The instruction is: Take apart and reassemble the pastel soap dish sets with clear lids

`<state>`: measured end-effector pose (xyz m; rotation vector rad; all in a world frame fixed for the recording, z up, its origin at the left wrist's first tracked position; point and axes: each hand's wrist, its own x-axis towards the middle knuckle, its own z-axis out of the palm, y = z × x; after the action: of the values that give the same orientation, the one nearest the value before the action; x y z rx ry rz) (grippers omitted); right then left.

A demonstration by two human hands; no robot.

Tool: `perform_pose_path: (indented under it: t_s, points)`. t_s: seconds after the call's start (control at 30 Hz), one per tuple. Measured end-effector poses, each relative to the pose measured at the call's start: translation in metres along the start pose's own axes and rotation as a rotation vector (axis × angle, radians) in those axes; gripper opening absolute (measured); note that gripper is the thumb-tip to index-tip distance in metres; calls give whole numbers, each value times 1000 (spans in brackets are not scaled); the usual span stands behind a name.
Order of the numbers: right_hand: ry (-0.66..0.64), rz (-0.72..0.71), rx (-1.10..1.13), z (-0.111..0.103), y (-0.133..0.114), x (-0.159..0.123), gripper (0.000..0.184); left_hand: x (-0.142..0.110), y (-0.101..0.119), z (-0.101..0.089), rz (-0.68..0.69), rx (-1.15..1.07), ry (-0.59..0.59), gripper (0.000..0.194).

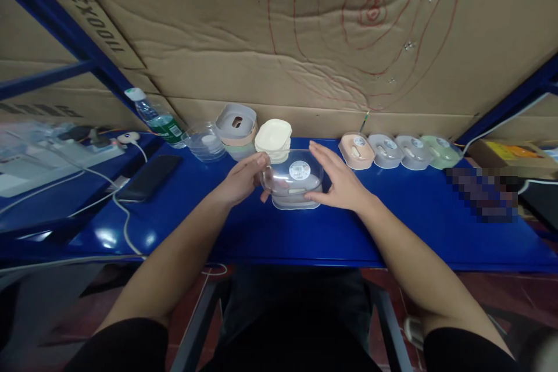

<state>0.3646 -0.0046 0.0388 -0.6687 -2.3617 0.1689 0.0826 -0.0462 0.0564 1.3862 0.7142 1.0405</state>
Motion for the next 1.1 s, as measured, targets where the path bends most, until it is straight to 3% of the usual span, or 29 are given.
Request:
perform_pose_path:
  t_s: [0.13, 0.3, 0.43, 0.57, 0.77, 1.1]
  points:
    - [-33, -24, 32, 6, 2, -2, 112, 2, -2, -5, -86, 129, 67, 45]
    - [-155, 117, 10, 8, 6, -3, 119, 5, -7, -11, -14, 639, 278, 35]
    - [-280, 149, 4, 10, 5, -4, 114, 3, -9, -10, -122, 980, 263, 45]
    - [-350, 195, -15, 13, 8, -5, 110, 1, -9, -5, -251, 1238, 133, 50]
    - [-400, 224, 27, 17, 17, -7, 111, 1, -4, 1, -344, 1291, 65, 53]
    - [-424, 233, 53, 17, 20, -9, 109, 3, -8, -2, -349, 1264, 60, 57]
